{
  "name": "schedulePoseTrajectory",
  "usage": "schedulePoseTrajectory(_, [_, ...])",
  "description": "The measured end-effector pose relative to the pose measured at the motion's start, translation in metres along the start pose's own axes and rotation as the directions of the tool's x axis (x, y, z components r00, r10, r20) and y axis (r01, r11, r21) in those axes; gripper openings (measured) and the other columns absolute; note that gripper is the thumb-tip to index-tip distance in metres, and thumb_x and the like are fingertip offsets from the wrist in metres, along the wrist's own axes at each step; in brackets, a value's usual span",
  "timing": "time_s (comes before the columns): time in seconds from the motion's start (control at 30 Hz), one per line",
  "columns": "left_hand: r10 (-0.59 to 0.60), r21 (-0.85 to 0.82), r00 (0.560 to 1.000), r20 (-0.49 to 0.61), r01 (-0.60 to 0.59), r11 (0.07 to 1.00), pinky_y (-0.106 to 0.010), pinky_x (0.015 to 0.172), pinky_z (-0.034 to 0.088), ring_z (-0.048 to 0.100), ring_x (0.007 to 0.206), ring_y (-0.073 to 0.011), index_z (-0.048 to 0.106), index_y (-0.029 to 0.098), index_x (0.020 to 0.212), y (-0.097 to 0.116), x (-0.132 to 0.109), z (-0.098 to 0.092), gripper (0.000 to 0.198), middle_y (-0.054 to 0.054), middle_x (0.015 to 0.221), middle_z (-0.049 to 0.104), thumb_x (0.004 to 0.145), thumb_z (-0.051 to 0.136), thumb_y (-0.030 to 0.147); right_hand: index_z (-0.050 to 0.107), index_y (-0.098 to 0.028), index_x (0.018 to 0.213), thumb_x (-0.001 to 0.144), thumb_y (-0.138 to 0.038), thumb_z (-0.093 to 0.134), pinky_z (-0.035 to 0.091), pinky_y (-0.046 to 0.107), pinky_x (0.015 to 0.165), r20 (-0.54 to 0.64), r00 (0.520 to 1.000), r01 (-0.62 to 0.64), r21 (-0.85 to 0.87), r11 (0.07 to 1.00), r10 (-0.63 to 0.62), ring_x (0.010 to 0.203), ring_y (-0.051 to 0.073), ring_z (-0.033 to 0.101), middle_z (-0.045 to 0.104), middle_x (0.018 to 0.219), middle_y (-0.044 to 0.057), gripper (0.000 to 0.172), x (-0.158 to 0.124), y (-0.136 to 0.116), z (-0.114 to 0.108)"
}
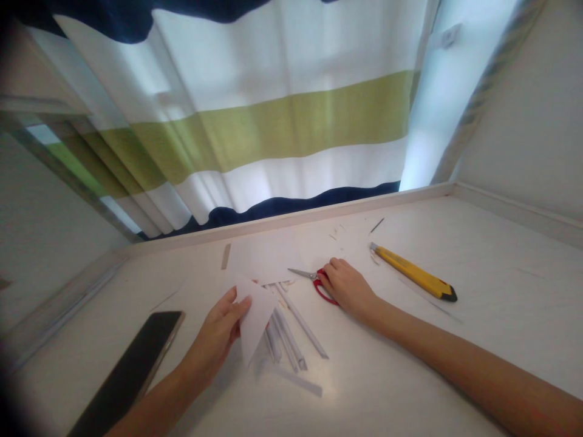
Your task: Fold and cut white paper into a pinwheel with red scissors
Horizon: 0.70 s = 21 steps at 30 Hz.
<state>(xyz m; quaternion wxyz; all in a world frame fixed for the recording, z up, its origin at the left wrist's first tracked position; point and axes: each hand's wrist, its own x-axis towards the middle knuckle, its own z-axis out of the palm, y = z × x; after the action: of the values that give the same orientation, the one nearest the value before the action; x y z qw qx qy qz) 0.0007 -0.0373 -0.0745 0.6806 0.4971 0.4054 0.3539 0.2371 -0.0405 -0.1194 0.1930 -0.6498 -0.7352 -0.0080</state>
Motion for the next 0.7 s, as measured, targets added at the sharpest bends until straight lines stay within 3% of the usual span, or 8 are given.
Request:
schedulePoseTrajectory(0.23, [0.019,0.088,1.000,0.005,-0.020,0.996,-0.021,0.053,0.042,0.058,0.070,-0.0154,0.040,0.017,0.117,0.004,-0.002,0.004,0.047,-0.009,0.089,0.062,0.077,0.048,0.041,0.054,-0.011,0.089,0.084,-0.031,0.035,0.037,0.041,0.079,-0.053,0.998,-0.017,0.176,0.984,0.026,0.087,0.025,0.047,0.054,0.088,0.014,0.028,0.000,-0.009,-0.014])
schedulePoseTrajectory(0.37, [0.029,0.103,0.999,0.025,-0.032,0.994,-0.020,0.052,0.042,0.058,0.067,-0.0148,0.046,0.017,0.112,0.003,-0.005,0.007,0.045,-0.008,0.091,0.062,0.075,0.050,0.042,0.049,-0.018,0.100,0.082,-0.035,0.041,0.045,0.029,0.070,0.025,1.000,-0.002,0.389,0.921,-0.009,0.078,0.015,0.053,0.056,0.086,0.006,0.026,-0.010,-0.036,-0.033])
schedulePoseTrajectory(0.4, [0.028,0.108,0.999,0.032,-0.032,0.994,-0.020,0.052,0.042,0.058,0.067,-0.0147,0.047,0.016,0.111,0.002,-0.006,0.009,0.043,-0.008,0.091,0.062,0.075,0.050,0.041,0.047,-0.020,0.102,0.082,-0.036,0.041,0.046,0.025,0.066,0.079,0.996,-0.009,0.489,0.872,-0.034,0.075,0.013,0.055,0.057,0.084,0.003,0.026,-0.013,-0.044,-0.036])
schedulePoseTrajectory(0.47, [0.020,0.122,0.998,0.055,-0.026,0.992,-0.021,0.053,0.043,0.058,0.065,-0.0146,0.051,0.016,0.108,0.001,-0.009,0.011,0.039,-0.007,0.089,0.063,0.076,0.051,0.038,0.047,-0.018,0.100,0.077,-0.034,0.051,0.046,0.024,0.064,0.273,0.959,-0.189,0.824,0.534,-0.081,0.074,0.012,0.056,0.057,0.082,0.002,0.029,-0.021,-0.058,-0.040])
schedulePoseTrajectory(0.53, [0.010,0.136,0.995,0.095,-0.023,0.990,-0.022,0.052,0.043,0.058,0.063,-0.0146,0.053,0.016,0.105,0.001,-0.013,0.013,0.035,-0.006,0.083,0.063,0.076,0.052,0.035,0.048,-0.017,0.095,0.070,-0.029,0.059,0.045,0.022,0.060,0.364,0.926,-0.333,0.912,0.240,-0.099,0.069,0.010,0.056,0.057,0.079,0.001,0.030,-0.027,-0.069,-0.043])
schedulePoseTrajectory(0.6, [0.016,0.145,0.990,0.141,-0.036,0.989,-0.021,0.051,0.043,0.058,0.060,-0.0140,0.055,0.015,0.103,0.002,-0.016,0.014,0.033,-0.006,0.078,0.064,0.076,0.051,0.034,0.049,-0.016,0.087,0.068,-0.024,0.062,0.044,0.020,0.056,0.387,0.919,-0.377,0.919,0.116,-0.074,0.062,0.008,0.054,0.057,0.073,-0.001,0.024,-0.030,-0.074,-0.045])
schedulePoseTrajectory(0.7, [0.041,0.140,0.984,0.172,-0.065,0.988,-0.019,0.049,0.043,0.057,0.057,-0.0118,0.058,0.015,0.101,0.004,-0.018,0.014,0.030,-0.005,0.075,0.064,0.076,0.053,0.030,0.052,-0.015,0.083,0.069,-0.020,0.061,0.042,0.018,0.050,0.379,0.925,-0.374,0.922,0.096,-0.036,0.053,0.006,0.052,0.055,0.062,-0.004,0.017,-0.031,-0.076,-0.049])
